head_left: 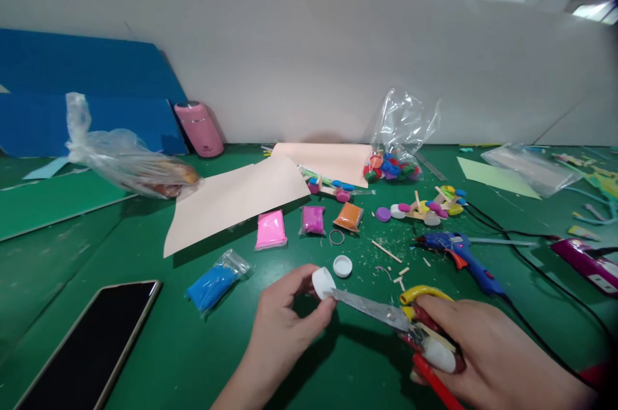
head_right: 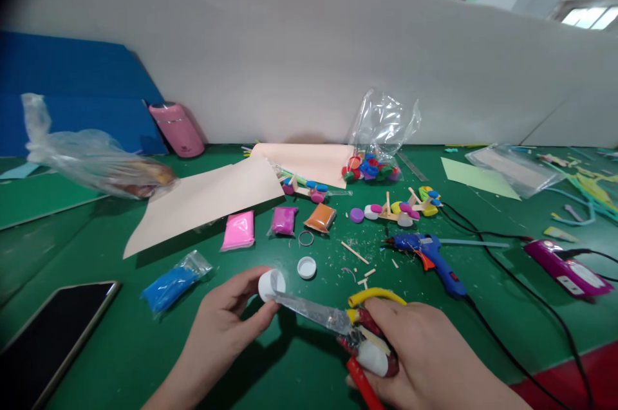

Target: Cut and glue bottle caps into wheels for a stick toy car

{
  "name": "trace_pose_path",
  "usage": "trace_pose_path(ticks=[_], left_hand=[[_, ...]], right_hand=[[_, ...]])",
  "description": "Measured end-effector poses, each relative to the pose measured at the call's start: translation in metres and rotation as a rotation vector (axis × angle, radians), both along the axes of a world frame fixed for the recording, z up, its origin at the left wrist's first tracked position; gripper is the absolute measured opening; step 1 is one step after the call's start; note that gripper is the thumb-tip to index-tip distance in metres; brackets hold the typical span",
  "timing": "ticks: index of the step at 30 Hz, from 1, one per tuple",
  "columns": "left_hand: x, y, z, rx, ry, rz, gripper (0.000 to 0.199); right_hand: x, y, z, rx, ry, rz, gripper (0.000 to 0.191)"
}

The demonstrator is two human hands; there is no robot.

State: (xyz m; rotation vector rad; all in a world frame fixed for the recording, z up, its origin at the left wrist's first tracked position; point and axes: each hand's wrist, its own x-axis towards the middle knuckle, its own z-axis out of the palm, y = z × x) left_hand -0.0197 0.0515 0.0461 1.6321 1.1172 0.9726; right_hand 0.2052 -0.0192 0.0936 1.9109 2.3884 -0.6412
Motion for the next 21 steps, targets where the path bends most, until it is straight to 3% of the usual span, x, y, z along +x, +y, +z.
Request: trace_pose_path(ticks=[5, 9, 21], left_hand=[[-0.0001, 0.0006, -0.0007, -0.156, -0.252, -0.087, 0.035], [0.0003, 0.0006, 0.0001, -0.227, -0.307, -0.114, 0.029], [0.0002, -0.0014, 0.0002, 0.028, -0.052, 0.038, 0.024]], right_hand=[[0.0007, 0.0014, -0.0015, -0.086, 0.108, -0.061, 0.017], [0.0012, 0.0003, -0.0015, -0.105, 0.157, -0.081, 0.014], [-0.0020, 0.0009, 0.0003, 0.067, 0.047, -0.056, 0.022]])
